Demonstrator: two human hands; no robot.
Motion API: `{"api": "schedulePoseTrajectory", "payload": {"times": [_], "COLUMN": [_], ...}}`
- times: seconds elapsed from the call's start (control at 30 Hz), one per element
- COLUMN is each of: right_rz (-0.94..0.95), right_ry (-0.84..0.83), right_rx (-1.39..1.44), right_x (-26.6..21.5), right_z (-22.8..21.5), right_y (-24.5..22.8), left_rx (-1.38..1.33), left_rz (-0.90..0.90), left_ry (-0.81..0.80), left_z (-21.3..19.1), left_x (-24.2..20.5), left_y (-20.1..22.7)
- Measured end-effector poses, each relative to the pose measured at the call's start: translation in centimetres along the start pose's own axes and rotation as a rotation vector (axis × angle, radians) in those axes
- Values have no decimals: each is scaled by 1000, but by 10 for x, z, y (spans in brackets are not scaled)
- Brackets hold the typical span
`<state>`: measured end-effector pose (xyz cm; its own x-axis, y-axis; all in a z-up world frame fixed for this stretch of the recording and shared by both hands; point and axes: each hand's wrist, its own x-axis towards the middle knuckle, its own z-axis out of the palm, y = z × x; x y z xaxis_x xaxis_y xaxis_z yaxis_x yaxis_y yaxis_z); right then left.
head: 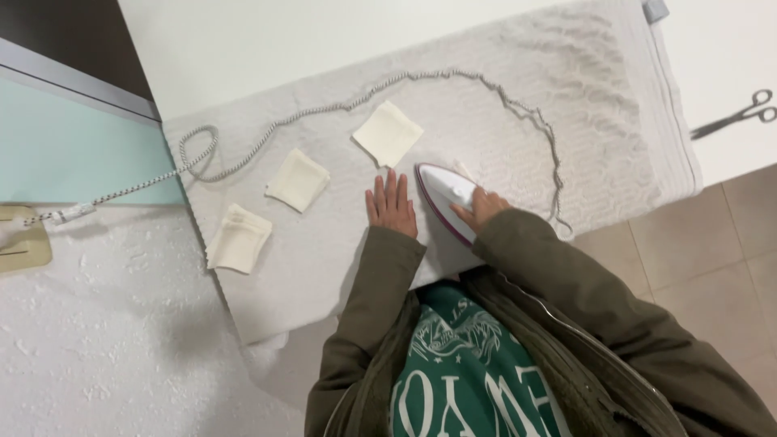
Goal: Ironing small squares of white fabric on an ironing board.
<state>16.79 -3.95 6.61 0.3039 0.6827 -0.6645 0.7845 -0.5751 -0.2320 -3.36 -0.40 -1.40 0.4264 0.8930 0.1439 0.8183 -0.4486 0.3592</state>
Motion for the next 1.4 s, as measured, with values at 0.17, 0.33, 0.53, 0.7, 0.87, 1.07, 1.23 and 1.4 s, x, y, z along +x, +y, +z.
{"api": "schedulePoseTrajectory", "payload": {"times": [0.17,0.33,0.53,0.7,0.87,1.07,1.23,1.4], "right_rz": [-39,16,8,-25,44,31,83,56], "right_ry": [77,24,99,156,65,104,20,68], "right_rx": [-63,-29,-48,-5,-25,-3,20,-22], "right_x": [9,16,9,4,3,-4,-10,-13], "right_z": [29,26,28,27,17,20,2,12], "right_y": [28,20,21,13,6,8,-14,3], "left_rx": [-38,-67,-29,3,20,7,1,32], "left_rz": [19,16,9,9,8,-1,-4,-9], "left_ry": [-35,0,-36,-31,-35,-30,-30,-29], "left_z": [13,11,8,1,1,-3,0,1], "left_x": [-15,-10,-8,-10,-6,-11,-6,-9], "left_y": [-10,-12,-11,-6,-7,-4,-4,-5]}}
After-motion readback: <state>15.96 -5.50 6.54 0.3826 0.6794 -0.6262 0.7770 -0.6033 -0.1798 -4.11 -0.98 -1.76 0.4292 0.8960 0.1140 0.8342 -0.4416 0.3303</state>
